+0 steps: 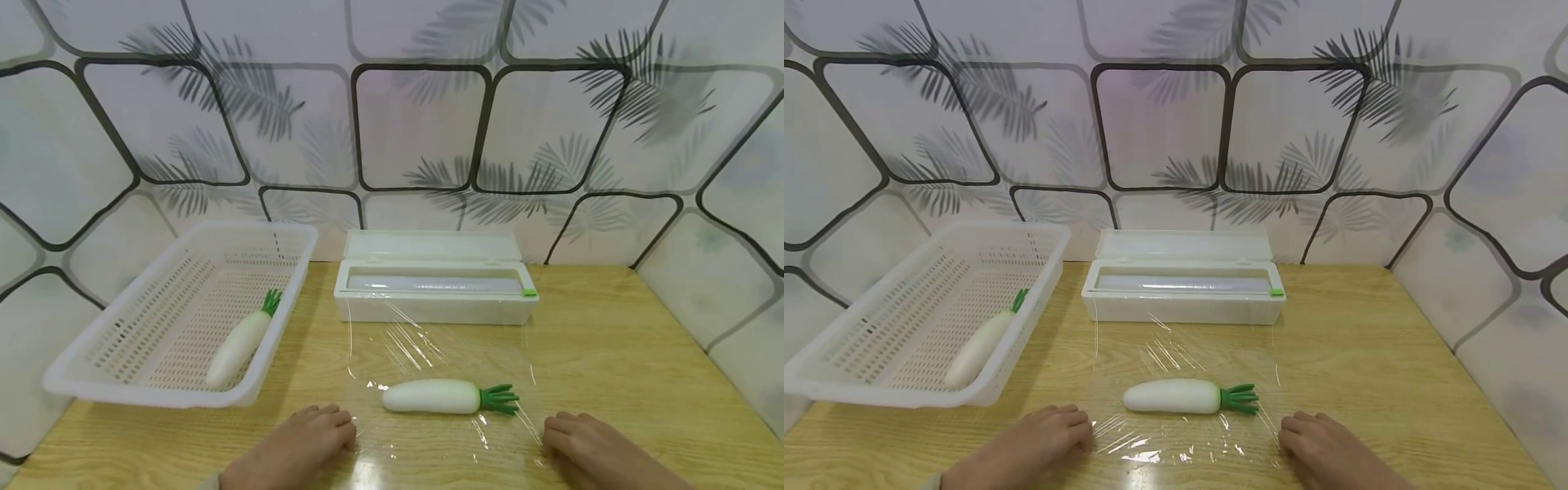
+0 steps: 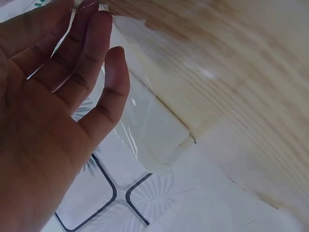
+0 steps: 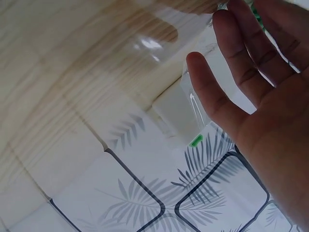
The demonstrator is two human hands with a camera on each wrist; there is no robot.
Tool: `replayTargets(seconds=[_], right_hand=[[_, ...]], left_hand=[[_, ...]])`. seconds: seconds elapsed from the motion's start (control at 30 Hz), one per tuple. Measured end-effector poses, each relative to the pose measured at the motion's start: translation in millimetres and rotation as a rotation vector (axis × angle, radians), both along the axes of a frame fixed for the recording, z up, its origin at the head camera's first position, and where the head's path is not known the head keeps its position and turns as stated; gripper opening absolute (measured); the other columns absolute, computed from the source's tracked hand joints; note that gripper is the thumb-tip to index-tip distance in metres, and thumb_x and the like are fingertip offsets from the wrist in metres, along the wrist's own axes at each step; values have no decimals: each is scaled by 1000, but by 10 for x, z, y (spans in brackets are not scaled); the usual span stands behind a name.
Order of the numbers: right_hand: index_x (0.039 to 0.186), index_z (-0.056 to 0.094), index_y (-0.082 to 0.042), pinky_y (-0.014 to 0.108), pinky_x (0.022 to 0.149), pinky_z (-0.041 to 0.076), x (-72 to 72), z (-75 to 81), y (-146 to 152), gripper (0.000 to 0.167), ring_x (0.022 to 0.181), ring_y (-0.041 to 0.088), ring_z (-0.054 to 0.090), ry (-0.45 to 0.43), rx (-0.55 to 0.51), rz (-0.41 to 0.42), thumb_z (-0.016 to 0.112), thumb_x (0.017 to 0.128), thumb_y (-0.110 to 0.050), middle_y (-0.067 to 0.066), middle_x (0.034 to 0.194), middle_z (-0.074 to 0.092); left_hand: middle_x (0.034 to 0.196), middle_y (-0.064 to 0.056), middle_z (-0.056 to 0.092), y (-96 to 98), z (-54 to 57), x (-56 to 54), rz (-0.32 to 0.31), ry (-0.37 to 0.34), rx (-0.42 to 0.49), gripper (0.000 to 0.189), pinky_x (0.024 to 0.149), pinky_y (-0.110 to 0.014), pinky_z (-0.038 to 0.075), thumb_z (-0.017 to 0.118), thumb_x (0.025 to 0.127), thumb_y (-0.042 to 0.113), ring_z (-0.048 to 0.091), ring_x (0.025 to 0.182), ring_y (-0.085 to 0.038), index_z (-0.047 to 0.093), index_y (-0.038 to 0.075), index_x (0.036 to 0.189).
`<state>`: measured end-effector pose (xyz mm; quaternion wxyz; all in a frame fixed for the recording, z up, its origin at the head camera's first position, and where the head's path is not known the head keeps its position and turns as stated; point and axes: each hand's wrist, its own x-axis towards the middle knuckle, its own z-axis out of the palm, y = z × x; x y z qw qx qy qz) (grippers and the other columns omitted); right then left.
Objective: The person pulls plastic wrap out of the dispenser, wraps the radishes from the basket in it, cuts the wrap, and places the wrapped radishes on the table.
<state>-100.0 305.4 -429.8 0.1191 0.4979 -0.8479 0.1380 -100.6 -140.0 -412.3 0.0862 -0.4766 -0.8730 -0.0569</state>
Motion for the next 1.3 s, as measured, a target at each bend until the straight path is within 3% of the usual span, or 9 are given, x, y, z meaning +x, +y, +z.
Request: replayTargets(seconds=[0.1,0.17,0.33,0.53,0.8,1.03,1.2,1.3], right_hand=[[85,60,-23,17,55,37,-4,3,-4,34,75,-4,42,3,-4,20,81,69,-1,-18,86,50],[83,60,-25,16,56,34,-6,1,-5,37,74,-5,40,13,2,27,82,66,-1,-19,85,48],[80,57,-26,15,55,32,-11,-6,-12,36,72,-4,36,55,25,35,82,69,-4,-19,82,44],[80,53,-25,15,55,31,5,-17,-34,38,72,-5,35,37,25,14,81,69,-2,-20,81,42],[84,55,-24,17,56,34,24,-8,-22,21,75,-5,36,-8,28,1,71,97,-20,-20,85,44],[83,57,-25,16,55,32,11,-7,-17,21,73,-5,37,10,35,32,71,96,-19,-19,83,47],[83,54,-24,14,55,30,12,-22,-35,25,73,-4,35,63,44,34,51,108,-30,-17,83,45],[87,54,-21,16,56,34,22,-26,-25,25,74,-4,38,40,35,20,47,109,-31,-16,85,47]], left_hand=[[85,13,58,5,14,3,20,-40,-16,21,76,-25,50,77,77,8,57,85,-5,62,22,86],[86,12,60,8,14,0,21,-49,-14,20,76,-25,50,76,78,8,58,86,-5,62,21,86],[85,13,60,-1,-6,-11,-10,-31,43,21,72,-22,48,76,76,8,58,84,-4,62,23,83],[88,12,63,-14,-8,-18,-30,-46,81,20,72,-22,48,76,77,9,59,85,-3,65,23,85],[89,14,62,-25,2,-18,-24,-53,74,19,72,-21,48,75,80,7,60,87,-3,68,24,85],[88,15,62,-32,-14,-25,-41,-37,96,19,71,-20,47,75,80,7,59,85,-2,67,24,84],[87,15,61,-30,-16,-32,-46,-38,91,20,71,-20,47,77,80,7,59,85,-2,67,24,84],[87,15,61,-34,-12,-32,-44,-30,84,20,70,-20,47,78,80,8,58,84,-2,67,24,84]])
